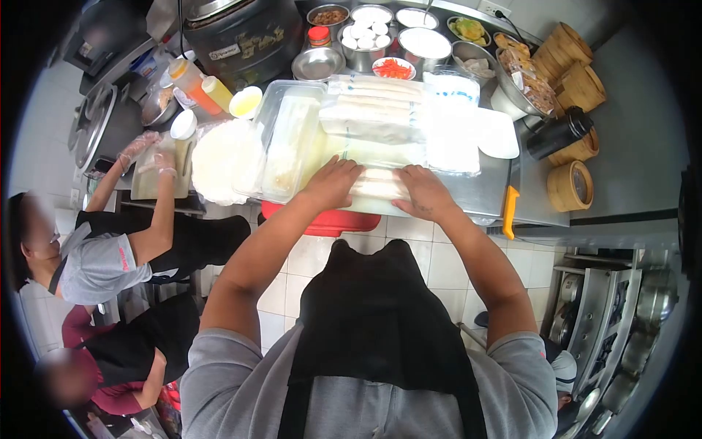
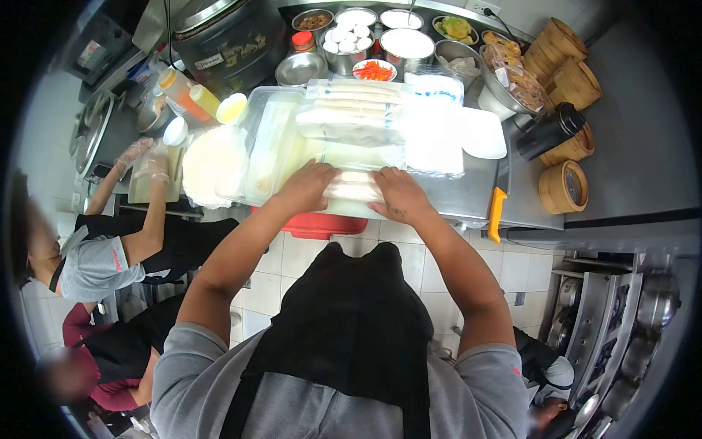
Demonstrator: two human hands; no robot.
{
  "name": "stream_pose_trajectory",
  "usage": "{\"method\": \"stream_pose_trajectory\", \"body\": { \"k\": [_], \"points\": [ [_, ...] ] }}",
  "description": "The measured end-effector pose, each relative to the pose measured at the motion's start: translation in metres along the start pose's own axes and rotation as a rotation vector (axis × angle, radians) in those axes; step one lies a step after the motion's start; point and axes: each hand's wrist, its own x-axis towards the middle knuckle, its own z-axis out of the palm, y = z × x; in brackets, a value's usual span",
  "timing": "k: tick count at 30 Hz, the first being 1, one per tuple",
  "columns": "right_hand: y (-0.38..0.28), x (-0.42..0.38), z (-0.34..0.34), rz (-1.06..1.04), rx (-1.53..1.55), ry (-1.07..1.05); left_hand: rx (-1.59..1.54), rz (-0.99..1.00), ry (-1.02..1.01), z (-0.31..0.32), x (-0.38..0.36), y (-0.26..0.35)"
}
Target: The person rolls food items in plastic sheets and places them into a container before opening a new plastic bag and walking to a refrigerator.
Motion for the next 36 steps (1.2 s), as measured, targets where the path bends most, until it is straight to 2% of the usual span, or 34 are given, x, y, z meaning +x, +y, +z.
{"method": "stream_pose_trajectory", "body": {
  "k": [3,5,9,15,21,29,36],
  "points": [
    [-0.003,-0.002,-0.001,-0.002,-0.015,-0.013,-0.01,0.007,0.019,-0.002,-0.002,0.004],
    [-0.003,-0.004,0.003,-0.022,-0.037,0.009,-0.075,-0.062,0.017,-0.003,-0.004,0.008],
    [-0.014,-0.006,-0.009,-0.02,-0.067,-0.06,-0.008,-0.023,0.027,-0.01,-0.009,0.014],
    [-0.02,-0.015,-0.004,-0.034,-0.108,-0.077,0.058,-0.011,-0.054,-0.017,-0.016,0.018],
    [-0.024,-0.019,-0.007,-0.026,-0.046,-0.095,-0.032,-0.05,-0.064,-0.02,-0.025,0.021],
    [-0.019,-0.019,0.001,-0.071,-0.018,-0.037,0.156,0.063,0.014,-0.006,-0.037,0.027],
    [-0.023,-0.02,-0.003,-0.043,-0.029,-0.087,0.135,0.066,-0.001,0.003,-0.035,0.017]
  ]
}}
